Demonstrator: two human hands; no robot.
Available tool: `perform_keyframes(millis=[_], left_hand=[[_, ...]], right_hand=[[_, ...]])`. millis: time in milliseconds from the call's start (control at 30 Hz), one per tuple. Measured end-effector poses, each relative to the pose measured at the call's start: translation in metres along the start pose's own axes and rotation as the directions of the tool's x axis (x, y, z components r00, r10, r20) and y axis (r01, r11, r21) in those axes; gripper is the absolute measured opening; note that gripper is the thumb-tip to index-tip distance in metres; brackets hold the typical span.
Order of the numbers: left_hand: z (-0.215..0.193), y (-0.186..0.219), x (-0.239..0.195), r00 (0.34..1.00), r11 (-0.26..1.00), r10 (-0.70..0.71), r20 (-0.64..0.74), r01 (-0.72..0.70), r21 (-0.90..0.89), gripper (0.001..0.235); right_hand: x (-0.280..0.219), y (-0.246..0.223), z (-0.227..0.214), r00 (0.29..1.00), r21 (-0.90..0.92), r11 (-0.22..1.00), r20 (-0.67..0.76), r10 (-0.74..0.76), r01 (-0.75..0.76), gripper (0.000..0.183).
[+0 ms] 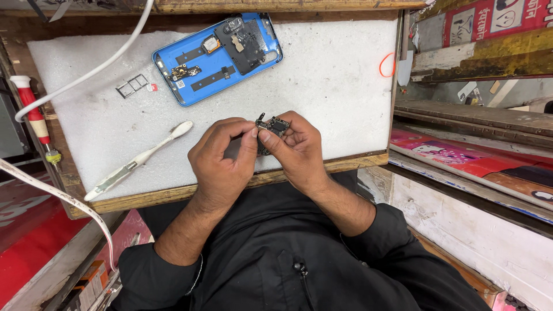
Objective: The person cleans a small circuit board with a cotton swab, then picks up and manipulates the board, attaching a small metal component. The person continues to handle the board and component with both hands.
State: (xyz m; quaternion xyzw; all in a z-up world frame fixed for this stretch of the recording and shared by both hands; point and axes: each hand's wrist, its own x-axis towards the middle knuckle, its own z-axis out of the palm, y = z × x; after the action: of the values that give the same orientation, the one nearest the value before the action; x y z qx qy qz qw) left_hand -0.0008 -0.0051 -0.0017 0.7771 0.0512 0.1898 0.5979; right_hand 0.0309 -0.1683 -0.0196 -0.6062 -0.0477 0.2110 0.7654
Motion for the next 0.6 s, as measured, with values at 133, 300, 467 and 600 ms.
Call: perform_keyframes(millis=[133,300,467,600], left_hand=[[-0.001,-0.001,0.0005,1.0,1.0,-0.004,0.009,0.004,-0.014,0.01],[-0.0001,-0.0015,-0.0008,0.999,1.0,-0.01,0.04,0.011,-0.02,0.011],[0.0004,-0.0006,0.0007,0.999,0.999,-0.001,0.048,0.003,-0.035,0.01],[0.0008,-0.0017,-0.0008,1.0,1.0,0.021,0.022,-0.021,-0.022,0.011]], right_hand=[[0.0014,-0.0002,0.0003,1.0,-0.013,1.0,0.008,0.015,-0.015,0.013],[-0.0005,-0.0003,0.0011,1.0,0.064,0.998,0.001,-0.025,0.025,0.013],[-0.0004,-0.0023,0.0019,1.0,0.051,0.999,-0.016,-0.012,0.013,0.014],[0.0005,-0.0009,0.0,1.0,-0.031,0.999,0.015,-0.011,0.012,0.014]])
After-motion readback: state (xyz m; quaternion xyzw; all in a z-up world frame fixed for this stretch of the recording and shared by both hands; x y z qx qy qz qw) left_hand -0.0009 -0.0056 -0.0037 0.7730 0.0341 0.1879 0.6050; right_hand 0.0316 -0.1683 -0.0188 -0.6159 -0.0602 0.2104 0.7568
